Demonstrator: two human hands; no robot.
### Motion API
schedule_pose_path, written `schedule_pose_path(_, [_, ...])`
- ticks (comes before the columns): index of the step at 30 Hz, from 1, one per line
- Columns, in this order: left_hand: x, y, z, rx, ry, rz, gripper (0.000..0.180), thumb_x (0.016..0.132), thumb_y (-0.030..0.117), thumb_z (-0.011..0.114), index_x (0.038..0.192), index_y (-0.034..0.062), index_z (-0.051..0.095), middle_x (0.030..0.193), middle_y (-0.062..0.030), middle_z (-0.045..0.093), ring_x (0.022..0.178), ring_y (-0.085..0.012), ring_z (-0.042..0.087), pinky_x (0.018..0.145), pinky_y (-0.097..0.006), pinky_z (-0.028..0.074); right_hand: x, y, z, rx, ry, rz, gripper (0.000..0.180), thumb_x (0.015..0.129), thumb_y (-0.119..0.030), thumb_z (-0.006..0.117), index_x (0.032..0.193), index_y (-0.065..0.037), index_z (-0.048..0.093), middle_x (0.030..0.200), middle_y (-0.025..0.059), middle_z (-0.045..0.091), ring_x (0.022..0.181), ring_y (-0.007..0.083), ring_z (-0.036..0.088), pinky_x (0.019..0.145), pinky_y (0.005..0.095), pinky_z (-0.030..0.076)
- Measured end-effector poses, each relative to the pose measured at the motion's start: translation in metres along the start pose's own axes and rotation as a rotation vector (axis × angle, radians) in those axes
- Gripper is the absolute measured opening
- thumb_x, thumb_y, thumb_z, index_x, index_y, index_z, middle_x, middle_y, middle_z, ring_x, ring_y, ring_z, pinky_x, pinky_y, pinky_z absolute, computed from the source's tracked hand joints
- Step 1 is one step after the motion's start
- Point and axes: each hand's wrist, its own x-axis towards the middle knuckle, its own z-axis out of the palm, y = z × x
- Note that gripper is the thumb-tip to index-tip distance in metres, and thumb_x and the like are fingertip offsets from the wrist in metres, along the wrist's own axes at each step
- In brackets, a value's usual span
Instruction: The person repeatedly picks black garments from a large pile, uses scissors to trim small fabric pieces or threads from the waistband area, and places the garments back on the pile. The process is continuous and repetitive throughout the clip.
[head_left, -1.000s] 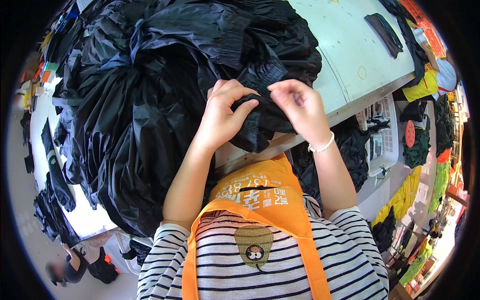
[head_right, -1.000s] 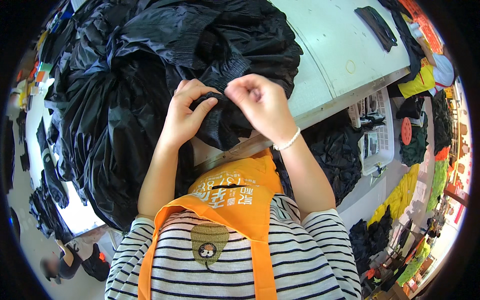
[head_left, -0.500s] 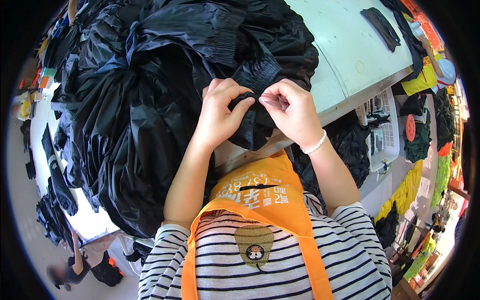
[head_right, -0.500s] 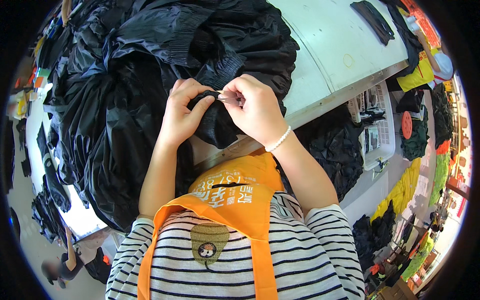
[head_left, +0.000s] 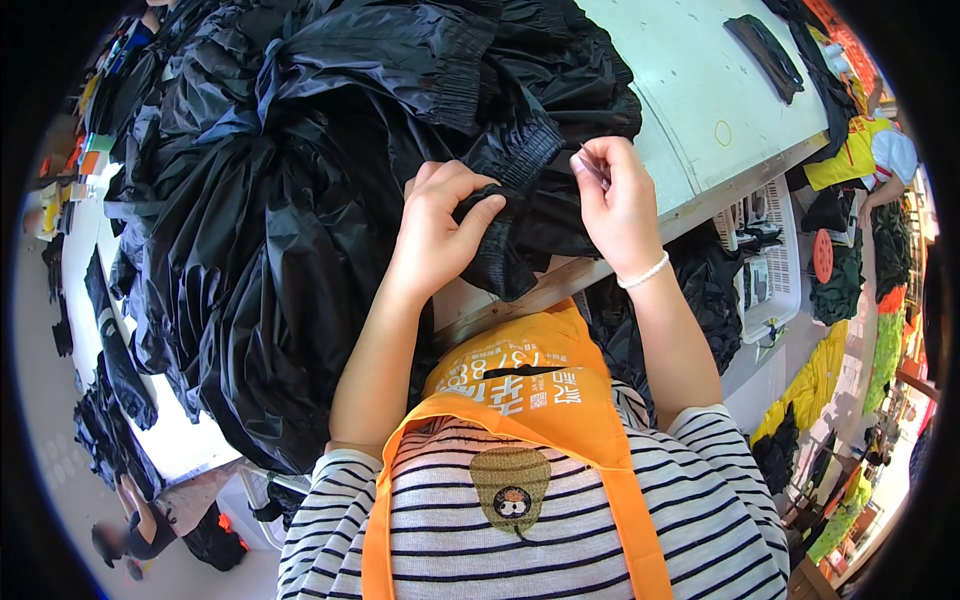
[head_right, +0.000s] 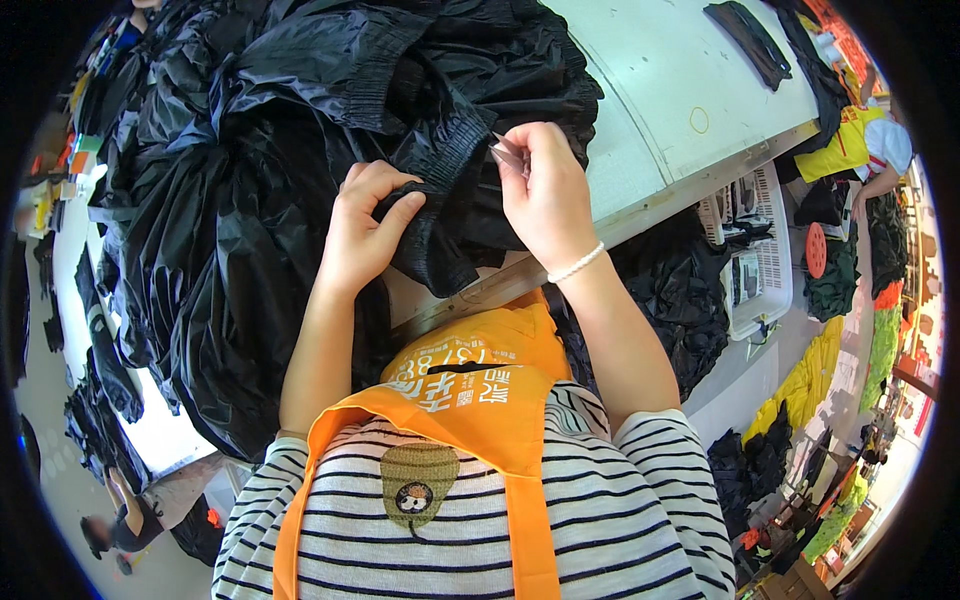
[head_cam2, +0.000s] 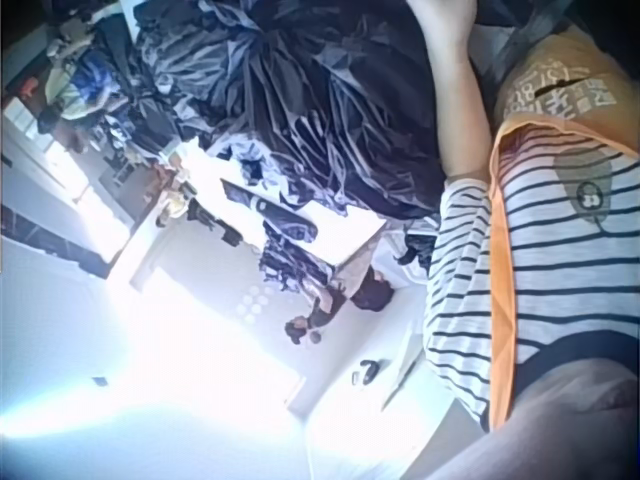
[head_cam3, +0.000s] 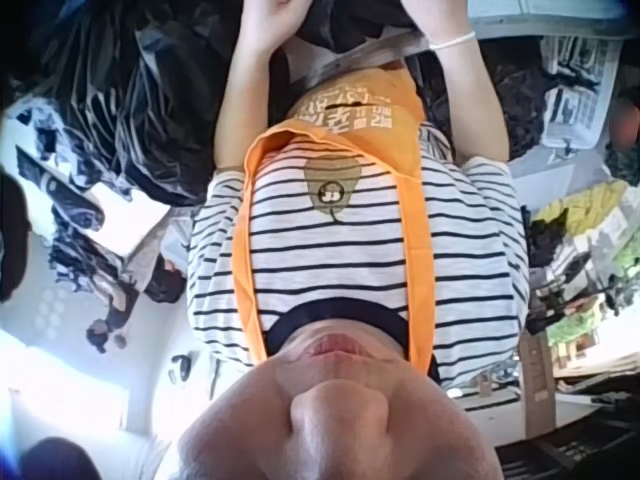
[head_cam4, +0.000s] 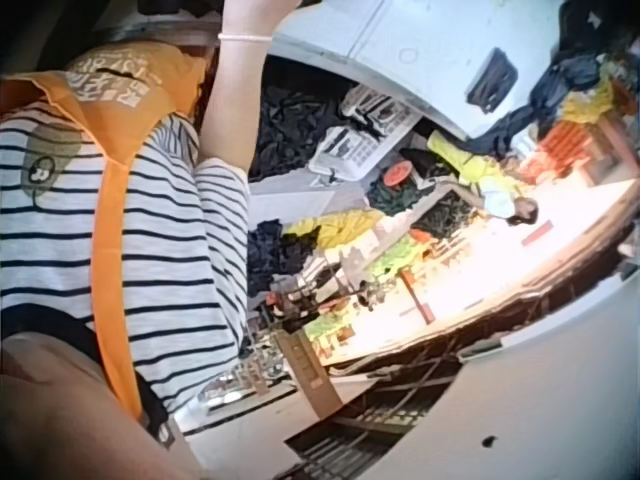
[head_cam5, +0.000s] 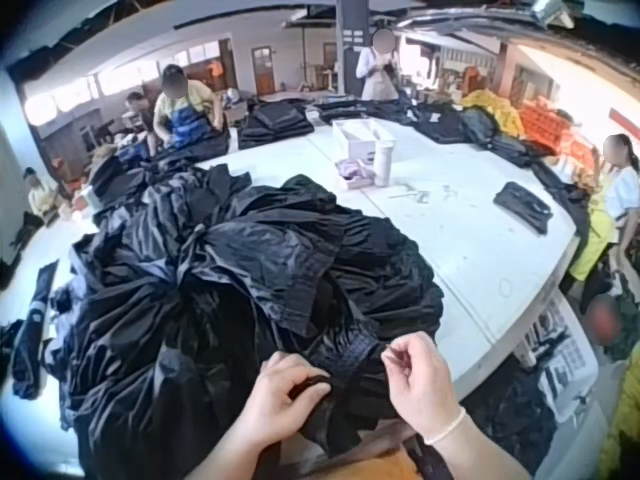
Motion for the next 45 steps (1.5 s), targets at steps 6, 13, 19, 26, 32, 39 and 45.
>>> schedule_pose_path(6, [0.004,0.002,-0.001,-0.025,-0.039,0.037,0.011,0.078,0.007,0.067,0.088,0.0018,0.067,0.081,-0.0078,0.060,0.083,-0.0243,0.052,0.077,-0.032,0.041,-0.010,-0.018,0.008,0.495,-0.303,0.300,0.017,0.083,-0.012,0.073,0.094,-0.001,0.066,0.075,-0.0023,0.059,0.062,0.0027,0.046,0.056,0.0178,0.039])
schedule_pose_path(13, [0.002,0.001,-0.004,-0.036,-0.051,0.028,0.013,0.078,0.008,0.067,0.089,0.0013,0.067,0.081,-0.0074,0.060,0.084,-0.0243,0.052,0.078,-0.033,0.041,-0.004,-0.021,0.023,0.410,-0.230,0.152,0.009,0.084,-0.007,0.068,0.084,0.001,0.064,0.072,0.0044,0.059,0.057,0.0080,0.048,0.054,0.0215,0.040])
schedule_pose_path(19, [0.002,0.001,-0.005,0.041,-0.070,0.051,0.014,0.077,0.008,0.067,0.089,0.0008,0.067,0.081,-0.0079,0.060,0.085,-0.0249,0.052,0.079,-0.034,0.041,0.000,-0.029,0.019,0.228,-0.243,-0.070,0.008,0.082,-0.005,0.068,0.083,-0.001,0.061,0.072,0.0069,0.058,0.058,0.0183,0.054,0.055,0.0281,0.045])
schedule_pose_path(26, [0.004,0.000,-0.006,-0.103,-0.034,0.010,0.014,0.080,0.010,0.067,0.090,0.0001,0.067,0.083,-0.0080,0.061,0.086,-0.0237,0.053,0.082,-0.032,0.040,-0.003,-0.022,0.024,0.354,-0.138,0.080,0.014,0.087,-0.011,0.067,0.091,-0.001,0.058,0.076,0.0047,0.057,0.063,0.0120,0.052,0.060,0.0228,0.044])
schedule_pose_path(32, [0.003,-0.001,-0.010,-0.189,-0.023,-0.026,0.015,0.081,0.011,0.066,0.092,0.0004,0.067,0.084,-0.0078,0.062,0.086,-0.0226,0.053,0.084,-0.032,0.039,-0.015,-0.025,-0.014,0.314,-0.346,0.185,0.021,0.097,-0.019,0.054,0.106,-0.001,0.050,0.085,0.0063,0.057,0.073,0.0129,0.054,0.070,0.0251,0.045])
schedule_pose_path(39, [0.005,0.008,-0.010,-0.136,-0.051,0.019,0.013,0.079,0.006,0.066,0.091,0.0026,0.068,0.084,-0.0064,0.062,0.086,-0.0220,0.053,0.083,-0.032,0.039,-0.012,-0.026,-0.005,0.309,-0.329,0.111,0.016,0.090,-0.013,0.064,0.096,-0.002,0.054,0.081,0.0090,0.061,0.068,0.0169,0.058,0.064,0.0269,0.048])
schedule_pose_path(45, [0.004,0.006,-0.010,-0.123,-0.047,0.028,0.012,0.079,0.005,0.066,0.090,0.0026,0.068,0.084,-0.0062,0.062,0.086,-0.0222,0.052,0.082,-0.032,0.040,-0.007,-0.034,0.005,0.218,-0.318,0.064,0.018,0.089,-0.015,0.065,0.094,-0.002,0.055,0.083,0.0109,0.062,0.067,0.0217,0.060,0.063,0.0293,0.049])
